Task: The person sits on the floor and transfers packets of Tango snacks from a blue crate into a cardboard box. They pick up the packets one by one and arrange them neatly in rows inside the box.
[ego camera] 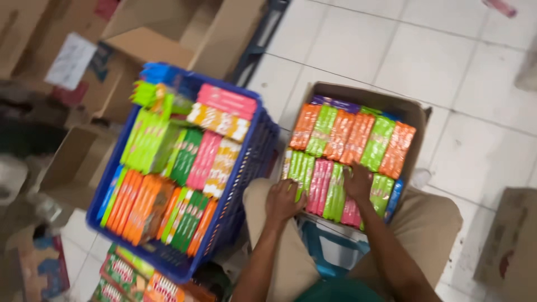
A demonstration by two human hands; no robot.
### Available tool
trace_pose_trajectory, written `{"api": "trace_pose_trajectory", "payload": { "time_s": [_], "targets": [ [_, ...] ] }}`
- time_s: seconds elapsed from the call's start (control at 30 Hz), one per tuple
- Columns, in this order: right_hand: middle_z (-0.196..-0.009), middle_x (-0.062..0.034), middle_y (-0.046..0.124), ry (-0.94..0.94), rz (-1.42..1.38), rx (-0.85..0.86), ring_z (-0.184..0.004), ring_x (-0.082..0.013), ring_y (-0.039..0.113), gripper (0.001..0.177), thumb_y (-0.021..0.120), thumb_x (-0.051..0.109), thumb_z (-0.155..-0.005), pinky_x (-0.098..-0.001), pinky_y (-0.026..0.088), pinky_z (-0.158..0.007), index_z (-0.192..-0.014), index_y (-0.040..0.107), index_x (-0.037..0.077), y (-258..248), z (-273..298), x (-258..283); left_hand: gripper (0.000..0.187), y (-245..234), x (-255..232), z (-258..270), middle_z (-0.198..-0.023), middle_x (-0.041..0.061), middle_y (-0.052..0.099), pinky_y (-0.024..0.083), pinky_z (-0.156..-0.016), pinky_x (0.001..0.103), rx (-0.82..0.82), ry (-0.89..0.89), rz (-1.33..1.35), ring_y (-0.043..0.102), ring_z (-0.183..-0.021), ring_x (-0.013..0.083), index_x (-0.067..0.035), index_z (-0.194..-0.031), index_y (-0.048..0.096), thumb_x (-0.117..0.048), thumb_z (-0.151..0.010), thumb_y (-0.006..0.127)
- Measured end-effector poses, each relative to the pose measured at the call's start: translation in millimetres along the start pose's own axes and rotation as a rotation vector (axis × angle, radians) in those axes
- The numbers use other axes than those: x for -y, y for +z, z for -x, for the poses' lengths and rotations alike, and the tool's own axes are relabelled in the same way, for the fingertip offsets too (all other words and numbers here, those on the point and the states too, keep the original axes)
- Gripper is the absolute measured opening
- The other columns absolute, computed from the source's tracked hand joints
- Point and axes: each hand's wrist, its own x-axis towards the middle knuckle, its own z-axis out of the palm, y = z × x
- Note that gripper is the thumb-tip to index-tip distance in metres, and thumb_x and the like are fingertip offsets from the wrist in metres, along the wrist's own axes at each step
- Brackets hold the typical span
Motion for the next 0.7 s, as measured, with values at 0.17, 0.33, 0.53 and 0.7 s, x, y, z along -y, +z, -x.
{"api": "trace_pose_trajectory", "payload": {
  "time_s": [0.17, 0.33, 0.53, 0.7],
  "targets": [
    [-0.131, -0.0204, 0.067, -0.009, -0.583, 0.158, -0.13, -0.0414, 0.059, 0.039, 0.061, 0.028, -0.103, -0.056, 0.043, -0.111, -0.139, 0.064, 0.014, -8.0, 50.2, 123.3, 0.018, -19.2, 2.0, 11.3, -0.095, 0.01, 0.064, 0.055, -0.069, 0.039, -0.22, -0.179, 0.148, 0.069, -0.086, 0.0314, -0.008, -0.102, 0.07, -0.019, -0.091, 0.061],
    [-0.135, -0.0279, 0.062, -0.199, -0.781, 0.277, -0.133, -0.0475, 0.054, 0.034, 0.055, 0.016, -0.104, -0.0583, 0.041, -0.113, -0.133, 0.067, 0.005, -14.1, 92.1, 222.6, 0.02, -62.6, 38.1, 13.1, -0.088, 0.011, 0.063, 0.056, -0.068, 0.042, -0.523, -0.574, 0.348, 0.067, -0.077, 0.0377, -0.006, -0.099, 0.07, -0.002, -0.085, 0.056],
    [-0.164, -0.0097, 0.035, -0.268, -0.042, 0.52, -0.155, -0.0366, 0.024, 0.07, 0.064, 0.056, -0.09, -0.0791, 0.028, -0.11, -0.153, 0.046, 0.03, -17.5, 126.0, 280.7, 0.023, -110.5, 129.2, -23.4, -0.099, 0.011, 0.066, 0.061, -0.067, 0.033, -0.407, -0.497, 0.338, 0.071, -0.091, 0.0325, -0.005, -0.107, 0.071, 0.001, -0.086, 0.064],
    [-0.165, -0.0018, 0.035, -0.329, 0.167, 0.331, -0.154, -0.0235, 0.028, 0.085, 0.059, 0.071, -0.078, -0.0605, 0.028, -0.113, -0.155, 0.039, 0.039, -5.8, 123.4, 280.4, 0.065, -96.4, 203.9, -82.5, -0.135, 0.014, 0.068, 0.044, -0.102, 0.054, 0.123, -0.106, -0.068, 0.064, -0.123, 0.0346, -0.007, -0.133, 0.062, 0.016, -0.073, 0.056]
  ]
}}
